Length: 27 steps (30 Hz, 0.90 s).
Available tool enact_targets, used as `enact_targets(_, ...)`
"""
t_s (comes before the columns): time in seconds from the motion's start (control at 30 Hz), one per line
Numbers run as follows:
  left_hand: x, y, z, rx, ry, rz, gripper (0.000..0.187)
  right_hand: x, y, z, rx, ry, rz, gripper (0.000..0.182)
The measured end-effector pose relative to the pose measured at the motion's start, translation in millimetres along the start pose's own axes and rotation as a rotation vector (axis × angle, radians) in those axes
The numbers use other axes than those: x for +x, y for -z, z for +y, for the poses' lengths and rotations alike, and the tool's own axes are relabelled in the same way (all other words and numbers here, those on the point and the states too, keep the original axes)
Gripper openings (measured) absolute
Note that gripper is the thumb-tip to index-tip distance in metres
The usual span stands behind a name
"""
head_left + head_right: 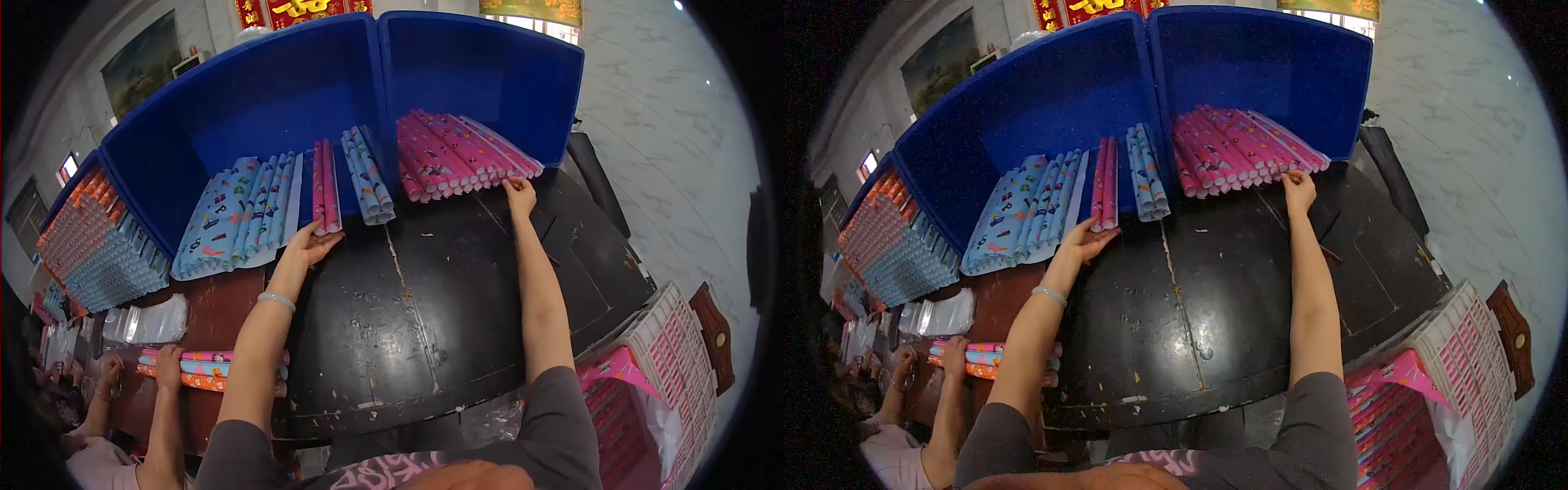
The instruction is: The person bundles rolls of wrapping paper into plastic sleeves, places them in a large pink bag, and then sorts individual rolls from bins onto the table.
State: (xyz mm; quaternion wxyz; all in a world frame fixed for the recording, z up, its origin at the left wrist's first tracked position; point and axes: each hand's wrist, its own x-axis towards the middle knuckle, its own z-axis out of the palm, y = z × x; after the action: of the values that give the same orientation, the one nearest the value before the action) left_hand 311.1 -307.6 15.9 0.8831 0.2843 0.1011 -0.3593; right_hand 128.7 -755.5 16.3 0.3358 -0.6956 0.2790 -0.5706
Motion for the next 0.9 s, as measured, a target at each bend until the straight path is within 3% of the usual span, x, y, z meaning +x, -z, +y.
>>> enact_targets(0.17,-25.0,4.3,-3.5,0.063,0.129,-0.052,0.047,-6.6,-34.4,-18.6,0.129,-0.058,-0.074,0.024)
enact_targets(0.2,-54.5,-15.8,-15.9,0.204,0.046,0.012,0.052,-5.2,-44.0,-14.5,0.139,-0.054,-0.042,0.025)
enact_targets(0.23,-72.7,-24.3,-20.4,0.218,0.085,-0.005,0.055,-2.8,-52.6,-11.7,0.149,-0.047,-0.011,0.026)
enact_targets(0.3,-93.3,-26.7,-19.6,0.227,0.189,-0.058,0.058,0.5,-60.9,-7.8,0.058,-0.062,0.005,0.028)
enact_targets(0.37,-115.3,-29.9,-22.0,0.271,0.149,-0.112,0.066,2.3,-59.5,-21.7,-0.074,-0.135,-0.033,0.034)
enact_targets(0.47,-128.7,-30.1,-29.6,0.222,0.101,-0.088,0.054,3.5,-67.7,-18.1,-0.108,-0.011,-0.006,0.029)
enact_targets(0.57,-125.5,-43.9,-53.7,0.232,0.242,-0.196,0.05,-3.1,-59.8,-20.9,-0.036,0.047,-0.007,0.026)
enact_targets(0.63,-112.3,-64.2,-86.7,0.337,0.241,-0.309,0.052,-18.9,-34.0,-36.2,-0.061,0.069,-0.041,0.025)
enact_targets(0.77,-72.0,-118.0,-176.1,0.438,0.268,-0.404,0.079,-63.8,38.3,-64.8,-0.083,0.181,-0.06,0.021)
enact_targets(0.83,-53.4,-144.7,-220.4,0.352,0.321,-0.291,0.091,-94.0,76.3,-83.7,-0.044,0.159,-0.092,0.022)
enact_targets(0.9,-35.2,-163.3,-259.0,0.126,0.399,-0.273,0.087,-119.1,107.0,-90.4,0.009,0.115,-0.128,0.022)
